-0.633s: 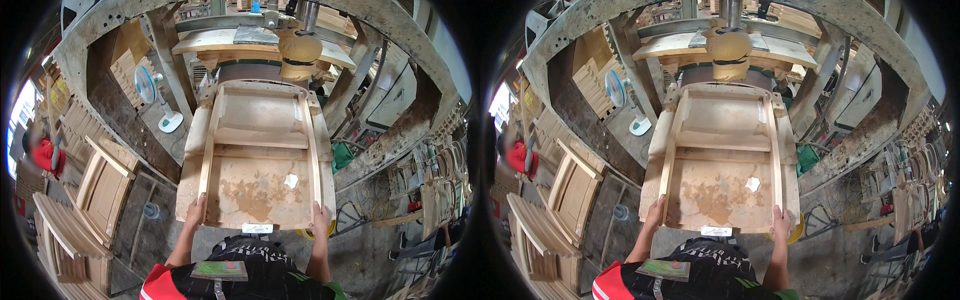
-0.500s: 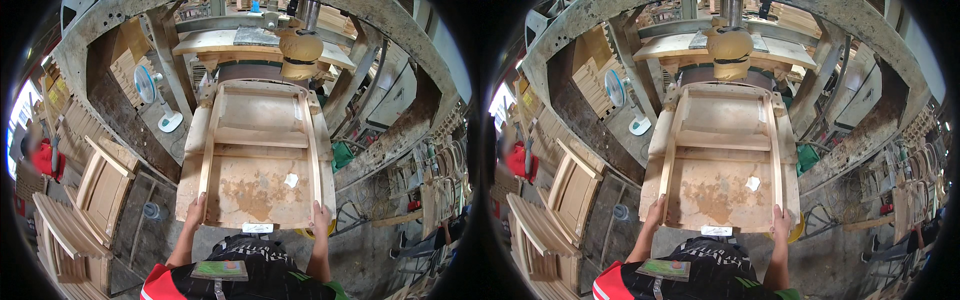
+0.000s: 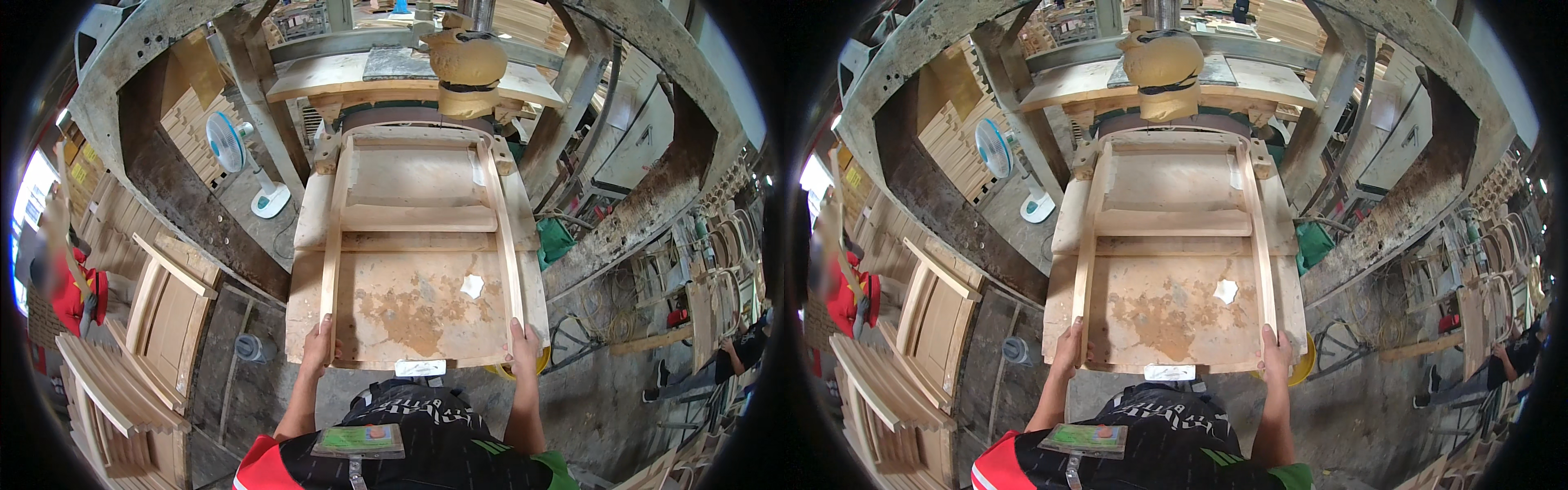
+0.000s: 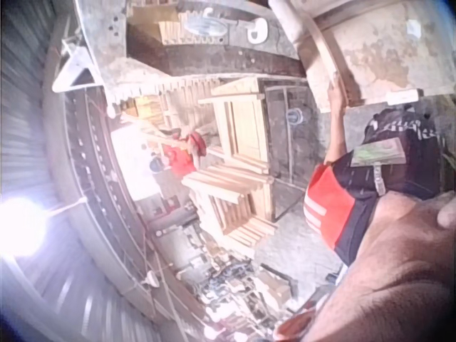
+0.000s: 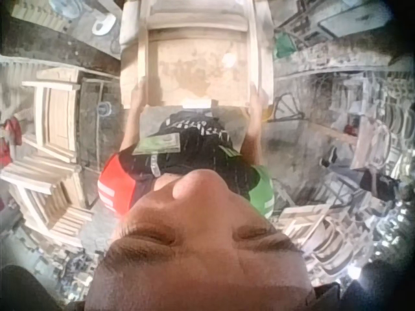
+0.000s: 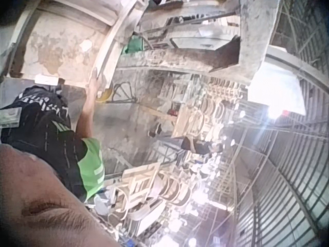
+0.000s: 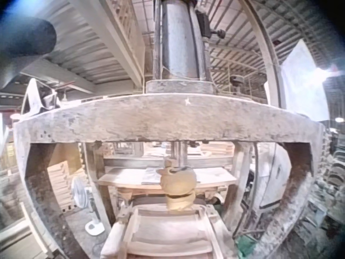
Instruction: The person repeatedly picks up unfinished wooden chair frames, places them under a sanding machine, and runs the machine to sand the surfaces. They then remove the chairs and hand them to a coworker before repeating the process with new chairs.
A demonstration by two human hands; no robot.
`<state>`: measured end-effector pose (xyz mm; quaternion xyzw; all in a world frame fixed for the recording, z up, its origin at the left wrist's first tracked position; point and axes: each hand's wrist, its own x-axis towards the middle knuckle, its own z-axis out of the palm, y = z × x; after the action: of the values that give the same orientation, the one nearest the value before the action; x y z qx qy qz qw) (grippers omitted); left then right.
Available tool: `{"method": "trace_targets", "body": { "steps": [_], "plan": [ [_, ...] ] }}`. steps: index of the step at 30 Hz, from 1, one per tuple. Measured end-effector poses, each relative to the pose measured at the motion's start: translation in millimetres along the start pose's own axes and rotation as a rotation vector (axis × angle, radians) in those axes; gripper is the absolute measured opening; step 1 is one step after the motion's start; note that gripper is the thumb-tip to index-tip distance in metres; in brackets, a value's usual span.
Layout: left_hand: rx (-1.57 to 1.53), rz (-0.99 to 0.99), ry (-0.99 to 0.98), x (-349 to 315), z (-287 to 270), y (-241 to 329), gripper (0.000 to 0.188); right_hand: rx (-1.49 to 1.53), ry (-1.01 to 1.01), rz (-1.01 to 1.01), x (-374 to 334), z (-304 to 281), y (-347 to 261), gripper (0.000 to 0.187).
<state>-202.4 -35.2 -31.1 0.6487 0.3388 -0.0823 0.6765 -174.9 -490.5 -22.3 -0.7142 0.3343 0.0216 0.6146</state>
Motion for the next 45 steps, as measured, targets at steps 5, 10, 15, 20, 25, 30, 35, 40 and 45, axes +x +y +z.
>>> {"method": "trace_targets", "body": {
  "steps": [5, 10, 15, 20, 25, 30, 35, 40, 45],
  "plan": [
    [0.008, 0.007, -0.004, 0, -1, 1, 0.064, 0.002, 0.001, -0.024, -1, 0, -1, 0.051],
    [0.040, 0.033, -0.011, -1, -2, 3, 0.066, -0.019, 0.022, -0.061, -2, -1, -1, 0.055],
    [0.072, 0.042, -0.003, -2, 0, 4, 0.068, -0.052, 0.026, -0.078, -5, -2, -4, 0.058],
    [0.104, 0.062, 0.008, -2, -1, 3, 0.070, -0.082, 0.034, -0.080, -5, -3, -6, 0.060],
    [0.099, 0.073, 0.006, -2, 0, 4, 0.068, -0.099, 0.051, -0.065, -3, -3, -5, 0.062],
    [0.095, 0.074, 0.008, -3, -3, 4, 0.069, -0.099, 0.066, -0.072, -9, 0, -9, 0.062],
    [0.097, 0.097, 0.014, -1, -3, 3, 0.069, -0.126, 0.053, -0.077, -5, -2, -5, 0.064],
    [0.128, 0.073, 0.007, -3, -1, 1, 0.070, -0.109, 0.006, -0.038, -1, -4, 0, 0.064],
    [0.131, 0.070, -0.004, 2, -2, -6, 0.071, -0.106, 0.016, -0.034, 3, 0, 9, 0.055]
  ]
}}
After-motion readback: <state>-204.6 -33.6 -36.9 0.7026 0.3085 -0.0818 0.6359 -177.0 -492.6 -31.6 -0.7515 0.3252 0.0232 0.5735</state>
